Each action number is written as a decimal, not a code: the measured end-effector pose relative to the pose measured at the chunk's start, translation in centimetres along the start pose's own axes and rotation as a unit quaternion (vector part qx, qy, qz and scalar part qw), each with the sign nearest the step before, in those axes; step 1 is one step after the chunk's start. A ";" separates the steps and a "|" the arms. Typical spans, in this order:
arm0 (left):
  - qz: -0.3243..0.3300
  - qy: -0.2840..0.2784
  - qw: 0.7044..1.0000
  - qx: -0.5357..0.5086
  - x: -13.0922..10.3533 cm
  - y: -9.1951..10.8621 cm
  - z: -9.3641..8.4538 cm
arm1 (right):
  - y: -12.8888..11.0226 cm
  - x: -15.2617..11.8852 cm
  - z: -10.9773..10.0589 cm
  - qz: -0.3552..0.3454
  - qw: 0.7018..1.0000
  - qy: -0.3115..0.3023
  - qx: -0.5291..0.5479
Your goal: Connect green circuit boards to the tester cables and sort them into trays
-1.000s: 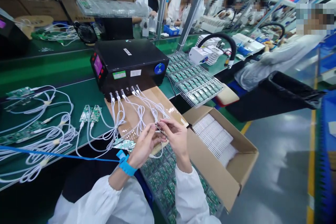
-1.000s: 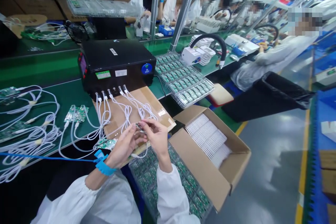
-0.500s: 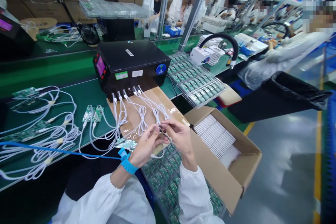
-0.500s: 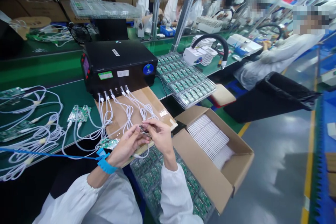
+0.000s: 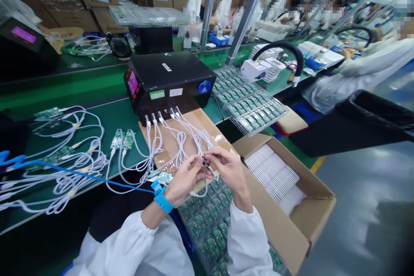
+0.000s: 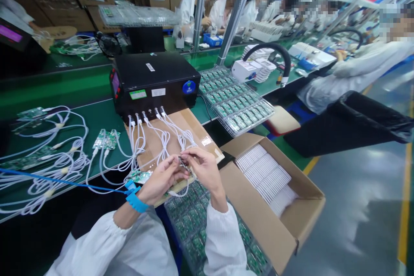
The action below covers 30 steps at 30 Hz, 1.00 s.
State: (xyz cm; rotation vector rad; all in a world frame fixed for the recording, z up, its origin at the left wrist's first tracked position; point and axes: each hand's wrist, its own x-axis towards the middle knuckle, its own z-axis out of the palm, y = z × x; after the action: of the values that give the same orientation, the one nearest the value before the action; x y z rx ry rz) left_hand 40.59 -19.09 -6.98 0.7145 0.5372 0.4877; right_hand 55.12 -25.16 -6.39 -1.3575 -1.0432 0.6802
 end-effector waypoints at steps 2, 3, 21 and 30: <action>0.003 0.004 1.000 -0.007 0.1 -0.2 0.1 | -0.1 -0.1 -0.1 -0.005 1.000 -0.012 -0.019; 0.005 0.008 1.000 -0.013 0.1 -0.4 0.1 | 0.0 -0.2 -0.2 -0.008 0.999 -0.020 -0.029; 0.033 0.012 0.999 -0.030 2.8 -2.4 0.1 | 1.0 2.9 -4.2 0.010 0.985 -0.138 -0.106; 0.025 0.019 0.999 -0.016 2.5 -2.5 0.0 | 1.4 1.4 -3.8 -0.023 0.988 -0.123 -0.088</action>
State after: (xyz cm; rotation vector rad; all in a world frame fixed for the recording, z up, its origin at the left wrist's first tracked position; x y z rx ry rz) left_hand 43.06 -19.27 -9.51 0.6918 0.5462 0.5567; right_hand 59.32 -25.38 -7.15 -1.4205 -1.3536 0.7489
